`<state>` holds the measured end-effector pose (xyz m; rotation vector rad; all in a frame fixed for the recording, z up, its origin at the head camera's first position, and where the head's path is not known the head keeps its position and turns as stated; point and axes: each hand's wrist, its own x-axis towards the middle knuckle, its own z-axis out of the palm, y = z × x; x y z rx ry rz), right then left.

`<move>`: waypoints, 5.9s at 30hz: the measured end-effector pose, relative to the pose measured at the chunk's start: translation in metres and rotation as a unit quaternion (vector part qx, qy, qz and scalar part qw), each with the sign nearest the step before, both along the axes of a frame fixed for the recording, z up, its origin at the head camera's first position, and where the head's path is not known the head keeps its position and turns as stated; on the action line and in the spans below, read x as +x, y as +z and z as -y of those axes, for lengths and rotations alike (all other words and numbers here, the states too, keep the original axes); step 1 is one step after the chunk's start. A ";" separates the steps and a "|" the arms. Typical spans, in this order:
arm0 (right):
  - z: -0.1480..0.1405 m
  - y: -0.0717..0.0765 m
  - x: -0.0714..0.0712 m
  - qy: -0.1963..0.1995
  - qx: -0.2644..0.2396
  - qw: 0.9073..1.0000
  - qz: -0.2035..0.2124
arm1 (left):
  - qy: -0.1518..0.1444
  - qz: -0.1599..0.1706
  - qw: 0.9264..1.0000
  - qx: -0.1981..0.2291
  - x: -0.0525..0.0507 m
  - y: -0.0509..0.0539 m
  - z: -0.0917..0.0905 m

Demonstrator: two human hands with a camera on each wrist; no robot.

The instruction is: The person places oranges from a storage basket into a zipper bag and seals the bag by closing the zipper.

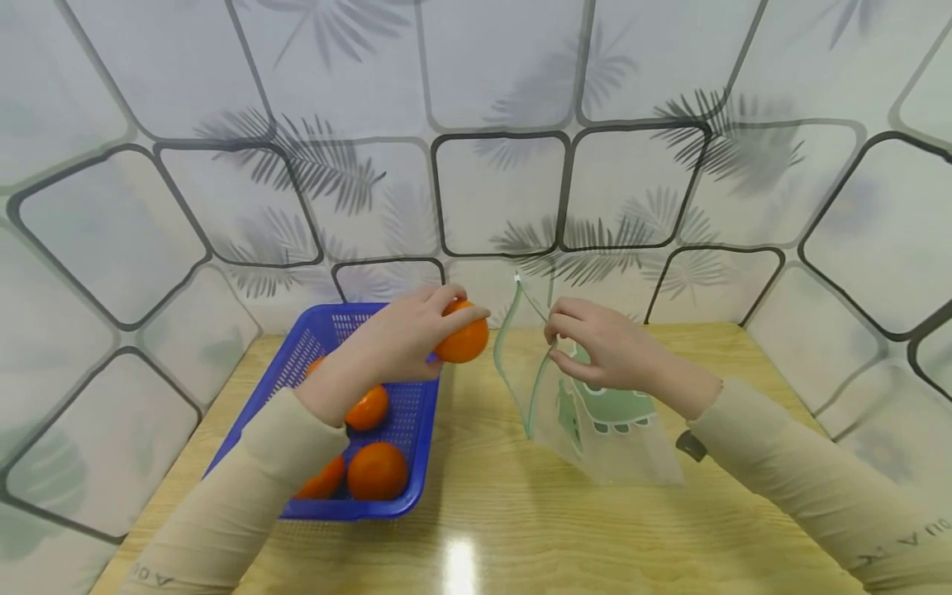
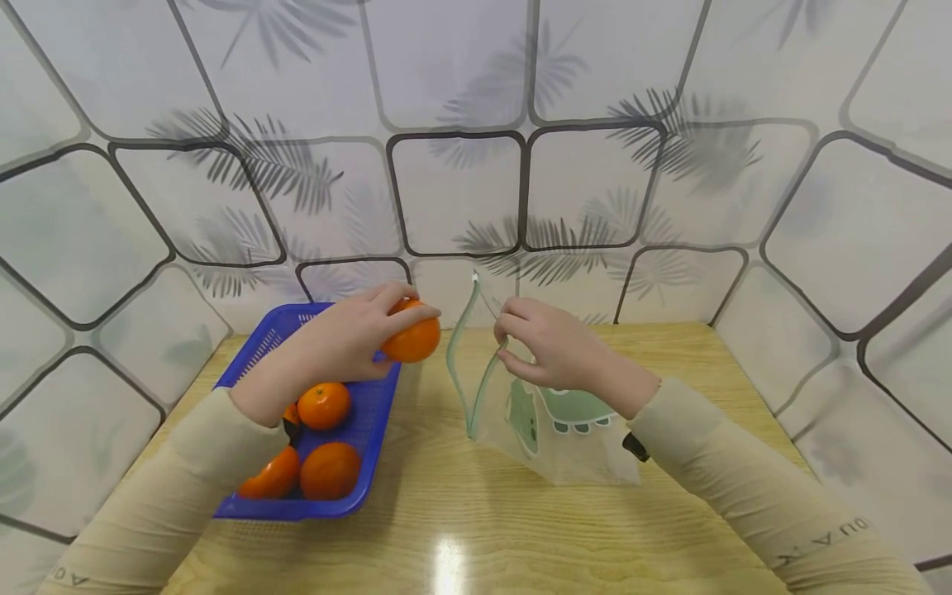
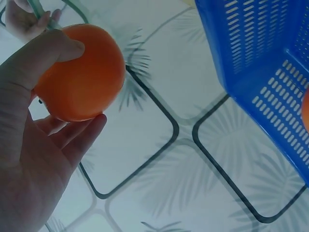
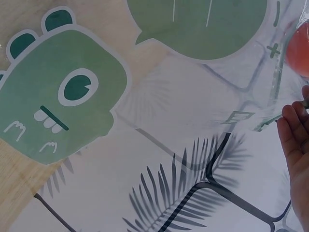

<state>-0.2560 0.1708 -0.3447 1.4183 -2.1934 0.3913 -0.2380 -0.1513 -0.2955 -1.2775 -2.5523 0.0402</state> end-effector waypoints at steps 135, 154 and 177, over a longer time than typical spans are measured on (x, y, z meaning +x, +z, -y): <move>-0.018 0.065 -0.003 -0.014 -0.073 0.997 0.020 | 0.234 0.224 0.940 -0.106 -0.018 -0.037 0.070; -0.013 0.063 -0.006 0.001 -0.072 0.997 0.005 | 0.270 0.270 0.914 -0.138 -0.014 -0.063 0.074; -0.010 0.060 -0.006 -0.005 -0.069 0.998 -0.001 | 0.286 0.321 0.895 -0.118 -0.016 -0.077 0.083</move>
